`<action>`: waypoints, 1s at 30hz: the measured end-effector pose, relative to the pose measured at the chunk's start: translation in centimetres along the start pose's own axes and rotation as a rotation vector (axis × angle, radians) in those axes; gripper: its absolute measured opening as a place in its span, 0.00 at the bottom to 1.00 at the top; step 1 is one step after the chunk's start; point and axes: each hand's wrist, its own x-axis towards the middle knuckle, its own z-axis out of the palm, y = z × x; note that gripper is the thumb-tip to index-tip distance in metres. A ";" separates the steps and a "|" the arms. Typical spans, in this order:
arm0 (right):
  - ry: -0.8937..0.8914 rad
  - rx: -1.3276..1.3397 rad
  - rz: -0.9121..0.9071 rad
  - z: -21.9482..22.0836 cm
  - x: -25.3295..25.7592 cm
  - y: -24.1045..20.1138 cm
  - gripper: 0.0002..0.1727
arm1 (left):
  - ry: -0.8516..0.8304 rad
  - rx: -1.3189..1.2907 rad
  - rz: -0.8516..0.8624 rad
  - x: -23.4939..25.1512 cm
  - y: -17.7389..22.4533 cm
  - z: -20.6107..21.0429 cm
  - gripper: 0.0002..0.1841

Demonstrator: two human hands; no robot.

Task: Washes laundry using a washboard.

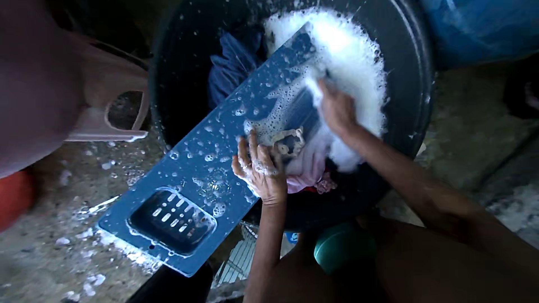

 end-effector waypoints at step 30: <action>0.152 0.373 -0.232 -1.4 -4.8 -4.9 0.27 | -0.204 -0.189 -0.266 2.0 3.3 -2.5 0.12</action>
